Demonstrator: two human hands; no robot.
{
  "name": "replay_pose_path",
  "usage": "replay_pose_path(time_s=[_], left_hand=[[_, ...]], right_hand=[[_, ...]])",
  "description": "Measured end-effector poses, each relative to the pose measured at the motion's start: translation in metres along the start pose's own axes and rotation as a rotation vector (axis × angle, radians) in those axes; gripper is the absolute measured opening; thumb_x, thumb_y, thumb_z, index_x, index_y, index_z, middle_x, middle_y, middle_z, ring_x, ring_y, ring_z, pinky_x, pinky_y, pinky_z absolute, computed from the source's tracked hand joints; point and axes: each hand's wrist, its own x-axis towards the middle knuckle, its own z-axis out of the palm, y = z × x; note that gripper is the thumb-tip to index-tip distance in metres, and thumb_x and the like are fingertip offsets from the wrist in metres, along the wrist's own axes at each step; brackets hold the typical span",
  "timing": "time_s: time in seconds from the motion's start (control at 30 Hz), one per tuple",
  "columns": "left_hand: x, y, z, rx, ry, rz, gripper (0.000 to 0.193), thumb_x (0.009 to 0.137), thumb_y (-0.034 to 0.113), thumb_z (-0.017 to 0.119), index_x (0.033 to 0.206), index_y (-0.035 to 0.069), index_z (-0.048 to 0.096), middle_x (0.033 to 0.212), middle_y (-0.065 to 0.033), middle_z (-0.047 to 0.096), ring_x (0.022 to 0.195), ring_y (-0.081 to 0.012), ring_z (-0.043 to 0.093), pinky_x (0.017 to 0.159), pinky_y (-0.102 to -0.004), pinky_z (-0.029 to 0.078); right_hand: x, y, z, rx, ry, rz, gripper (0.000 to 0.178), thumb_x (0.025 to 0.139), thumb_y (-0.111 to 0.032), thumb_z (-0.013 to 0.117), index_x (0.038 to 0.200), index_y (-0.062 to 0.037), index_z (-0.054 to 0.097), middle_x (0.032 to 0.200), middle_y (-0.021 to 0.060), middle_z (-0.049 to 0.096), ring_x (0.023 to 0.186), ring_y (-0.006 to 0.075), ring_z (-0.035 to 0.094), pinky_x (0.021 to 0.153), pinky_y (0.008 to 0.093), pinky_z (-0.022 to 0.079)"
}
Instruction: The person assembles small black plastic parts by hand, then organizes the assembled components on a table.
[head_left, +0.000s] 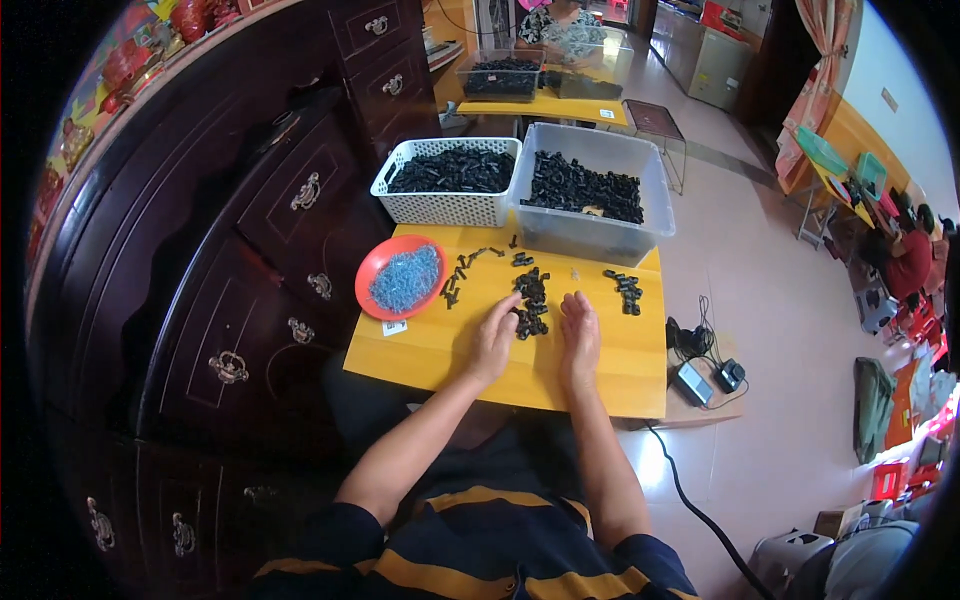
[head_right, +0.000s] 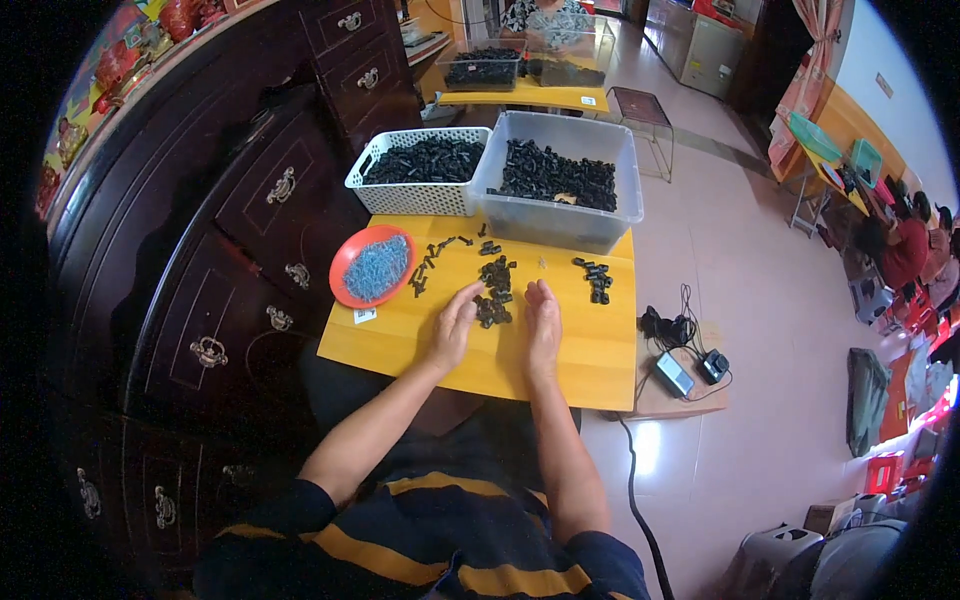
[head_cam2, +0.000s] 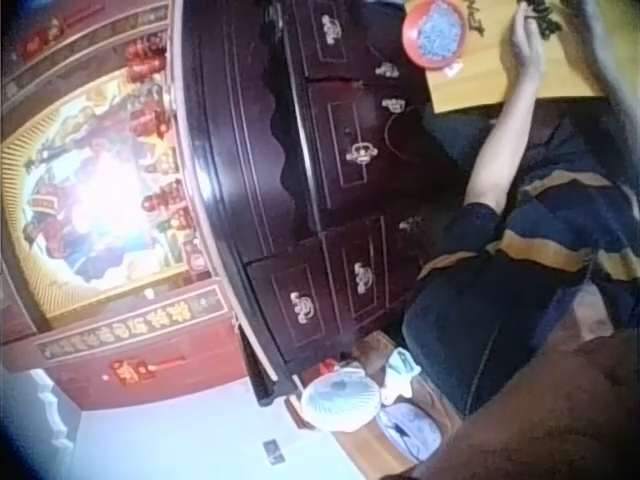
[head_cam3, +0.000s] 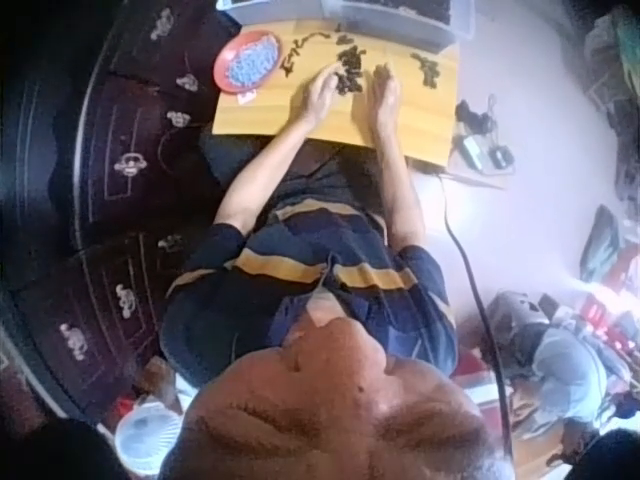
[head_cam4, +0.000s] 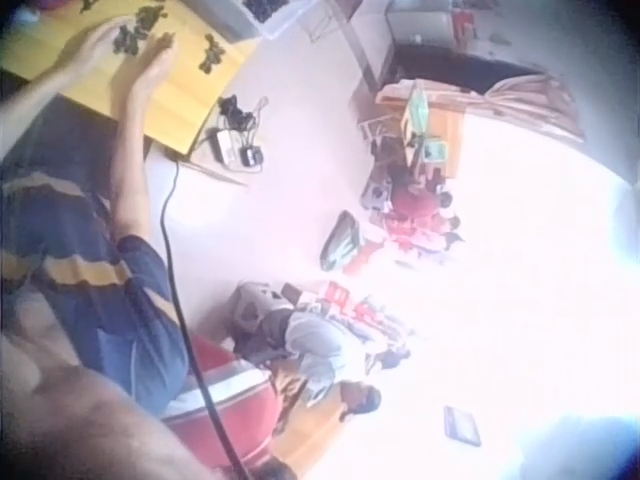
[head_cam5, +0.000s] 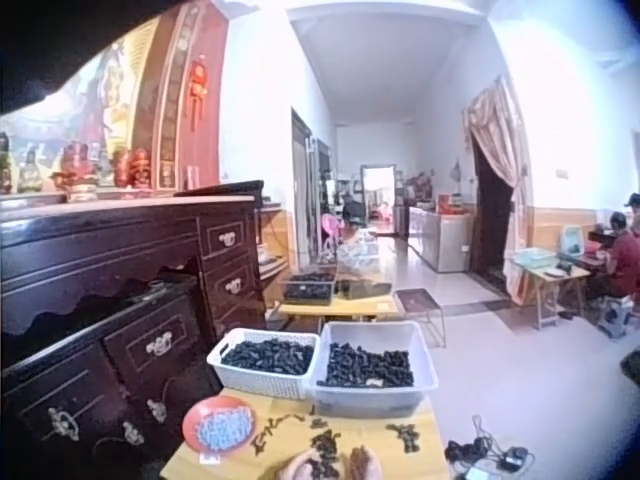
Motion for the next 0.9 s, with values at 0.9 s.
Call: replay_pose_path(time_s=[0.9], left_hand=[[0.006, -0.025, -0.013, -0.609, 0.189, -0.255, 0.057, 0.109, 0.045, 0.042, 0.146, 0.002, 0.045, 0.133, -0.0175, 0.062, 0.123, -0.0253, 0.059, 0.107, -0.0420, 0.045]], right_hand=[[-0.016, -0.008, 0.034, -1.297, -0.213, -0.513, 0.037, 0.090, -0.016, 0.068, 0.123, 0.0004, 0.066, 0.142, 0.0262, 0.054, 0.131, 0.0439, 0.050, 0.113, 0.0493, 0.039]])
